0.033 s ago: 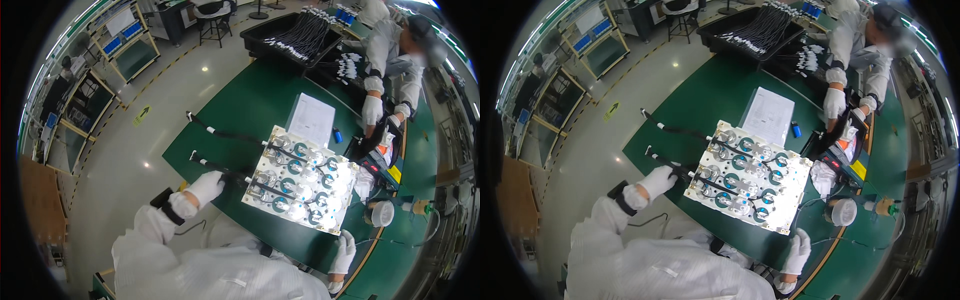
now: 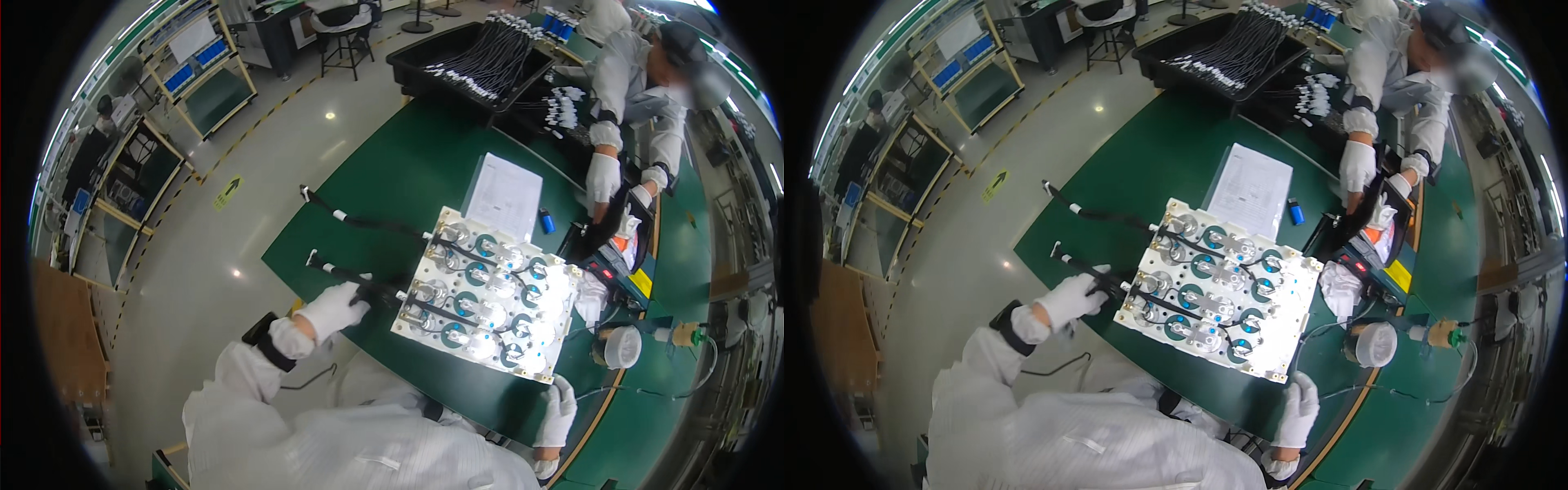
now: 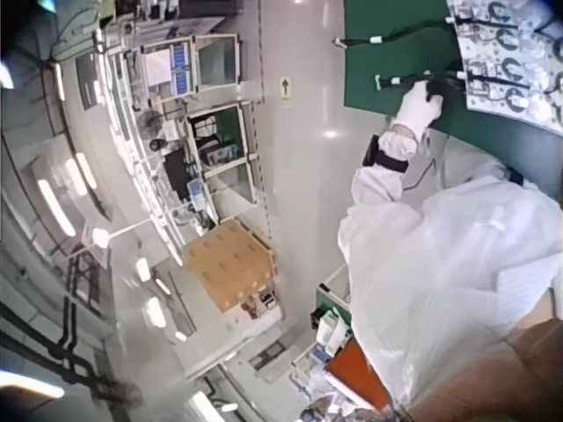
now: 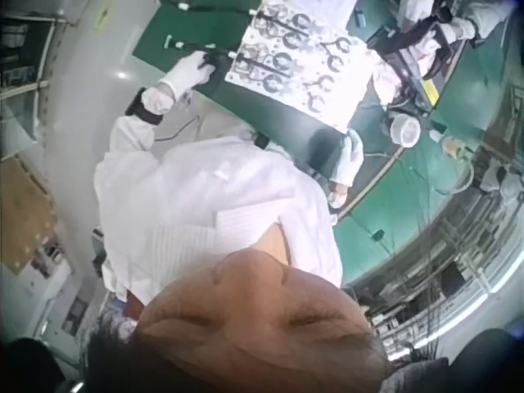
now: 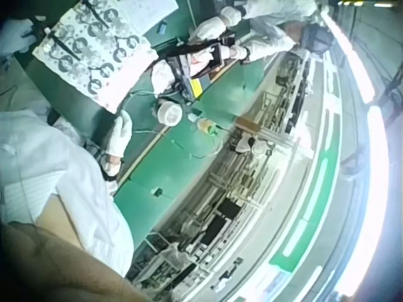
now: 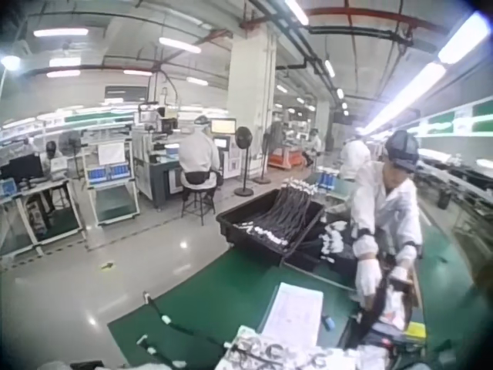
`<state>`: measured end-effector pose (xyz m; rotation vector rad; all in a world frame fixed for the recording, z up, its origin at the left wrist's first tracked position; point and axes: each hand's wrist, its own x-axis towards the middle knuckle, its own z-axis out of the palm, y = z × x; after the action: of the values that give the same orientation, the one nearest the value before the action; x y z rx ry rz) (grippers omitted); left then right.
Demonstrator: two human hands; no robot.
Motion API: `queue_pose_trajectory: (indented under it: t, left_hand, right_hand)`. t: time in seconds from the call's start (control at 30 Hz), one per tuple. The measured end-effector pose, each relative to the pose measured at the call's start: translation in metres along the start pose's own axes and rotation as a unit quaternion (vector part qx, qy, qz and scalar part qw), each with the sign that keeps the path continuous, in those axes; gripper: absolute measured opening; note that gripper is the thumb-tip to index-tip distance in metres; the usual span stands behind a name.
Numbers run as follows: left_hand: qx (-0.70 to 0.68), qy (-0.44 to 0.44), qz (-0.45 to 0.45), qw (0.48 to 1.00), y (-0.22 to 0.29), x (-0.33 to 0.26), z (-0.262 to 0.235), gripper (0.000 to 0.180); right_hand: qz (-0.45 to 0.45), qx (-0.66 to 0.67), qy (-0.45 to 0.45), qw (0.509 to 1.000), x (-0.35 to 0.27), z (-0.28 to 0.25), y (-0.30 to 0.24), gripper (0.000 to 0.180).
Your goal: Assembling and inspecting battery packs at an industrial workstation.
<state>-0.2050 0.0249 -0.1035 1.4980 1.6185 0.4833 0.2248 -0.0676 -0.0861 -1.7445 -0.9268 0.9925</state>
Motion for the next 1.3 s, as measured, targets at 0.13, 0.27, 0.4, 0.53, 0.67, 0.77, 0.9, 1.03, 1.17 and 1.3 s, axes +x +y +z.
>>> queue_pose_trajectory:
  t: [0.13, 0.27, 0.4, 0.53, 0.67, 0.77, 0.9, 1.03, 1.17, 1.3]
  left_hand:
    - [-0.409, -0.187, -0.084, 0.889, 0.032, -0.008, -0.028, 0.028]
    - [-0.432, -0.087, 0.037, 0.897, 0.034, -0.003, -0.013, 0.033]
    - [0.164, 0.176, 0.286, 0.927, -0.006, 0.021, 0.013, 0.057]
    - [-0.527, -0.042, 0.068, 0.846, 0.041, 0.008, 0.027, 0.050]
    - [-0.581, -0.095, 0.024, 0.808, 0.045, 0.009, 0.051, 0.041]
    - [-0.564, -0.109, 0.090, 0.814, 0.029, 0.014, 0.068, 0.022]
    - [-0.321, -0.073, 0.147, 0.933, 0.041, -0.051, 0.064, 0.064]
    - [-0.259, -0.071, 0.144, 0.952, 0.066, -0.089, 0.042, 0.056]
    - [-0.233, 0.021, 0.110, 0.966, 0.085, -0.082, 0.021, 0.042]
    - [-0.406, 0.059, -0.013, 0.912, 0.117, -0.052, 0.004, 0.016]
  right_hand:
    - [-0.072, -0.058, -0.084, 0.992, 0.001, 0.019, -0.005, 0.034]
    - [-0.133, -0.094, -0.121, 0.979, 0.006, 0.047, -0.026, 0.050]
    - [-0.119, 0.013, -0.171, 0.978, 0.012, 0.066, -0.023, 0.054]
    - [-0.141, -0.015, -0.186, 0.972, 0.013, 0.062, -0.039, 0.062]
    - [-0.197, 0.053, -0.188, 0.961, 0.018, 0.068, -0.041, 0.067]
    - [-0.151, 0.038, -0.219, 0.963, 0.024, 0.060, -0.042, 0.063]
    - [-0.164, 0.064, -0.212, 0.961, -0.002, 0.047, -0.060, 0.066]
    - [-0.117, 0.122, -0.204, 0.964, -0.035, 0.040, -0.095, 0.063]
    - [-0.173, -0.123, -0.137, 0.968, -0.021, 0.054, -0.111, 0.053]
    - [-0.237, -0.257, 0.058, 0.935, -0.013, 0.087, -0.099, 0.050]
